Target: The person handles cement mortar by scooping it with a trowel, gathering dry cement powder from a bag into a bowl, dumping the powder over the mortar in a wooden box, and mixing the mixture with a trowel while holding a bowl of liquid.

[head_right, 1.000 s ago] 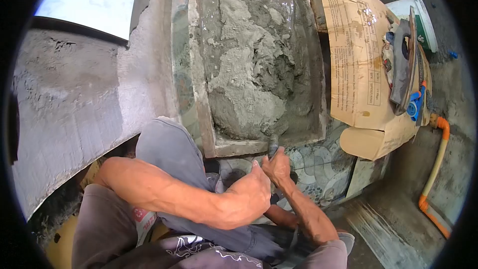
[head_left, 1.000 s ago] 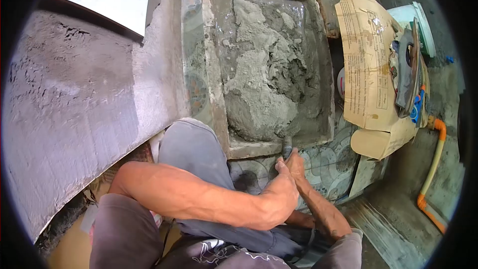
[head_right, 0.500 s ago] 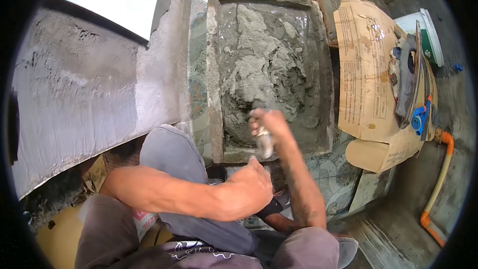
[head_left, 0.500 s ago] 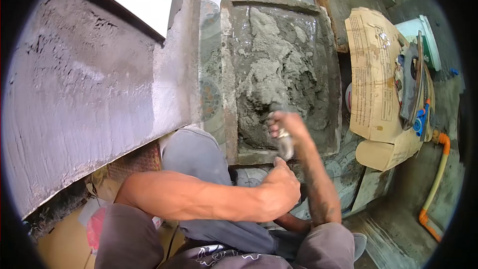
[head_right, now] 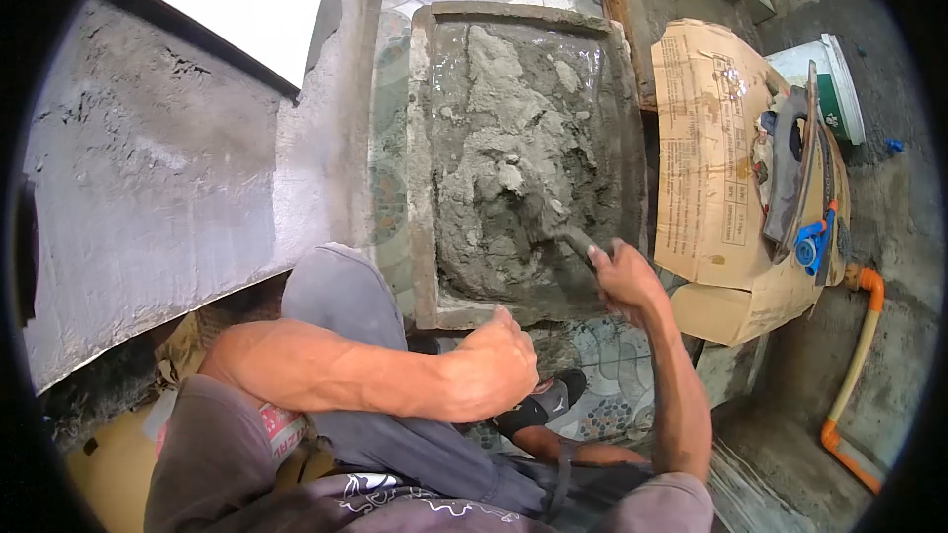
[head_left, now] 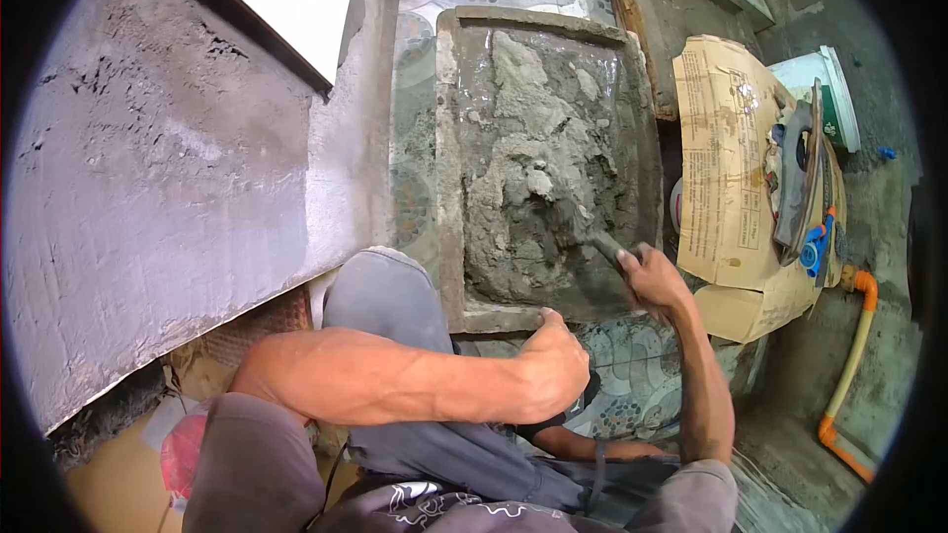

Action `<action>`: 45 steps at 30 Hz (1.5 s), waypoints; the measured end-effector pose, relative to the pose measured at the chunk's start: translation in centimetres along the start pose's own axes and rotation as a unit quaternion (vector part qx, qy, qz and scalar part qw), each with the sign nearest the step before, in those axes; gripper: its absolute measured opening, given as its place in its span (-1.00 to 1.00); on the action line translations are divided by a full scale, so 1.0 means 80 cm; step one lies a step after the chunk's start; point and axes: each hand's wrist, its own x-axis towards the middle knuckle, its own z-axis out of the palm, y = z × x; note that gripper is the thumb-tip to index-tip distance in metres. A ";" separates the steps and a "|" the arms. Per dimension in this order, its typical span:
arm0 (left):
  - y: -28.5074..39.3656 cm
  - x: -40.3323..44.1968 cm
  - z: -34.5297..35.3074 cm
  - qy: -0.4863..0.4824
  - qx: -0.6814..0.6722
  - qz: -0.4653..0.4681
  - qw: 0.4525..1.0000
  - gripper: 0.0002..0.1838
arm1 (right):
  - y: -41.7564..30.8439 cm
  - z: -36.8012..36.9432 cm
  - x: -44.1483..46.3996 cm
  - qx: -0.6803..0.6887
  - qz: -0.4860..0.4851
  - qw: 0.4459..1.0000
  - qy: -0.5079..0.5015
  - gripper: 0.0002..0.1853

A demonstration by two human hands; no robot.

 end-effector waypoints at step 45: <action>-0.023 0.026 -0.014 0.089 0.026 0.039 0.995 -0.74 | 0.048 0.061 0.021 -0.161 -0.036 0.976 0.142 -0.45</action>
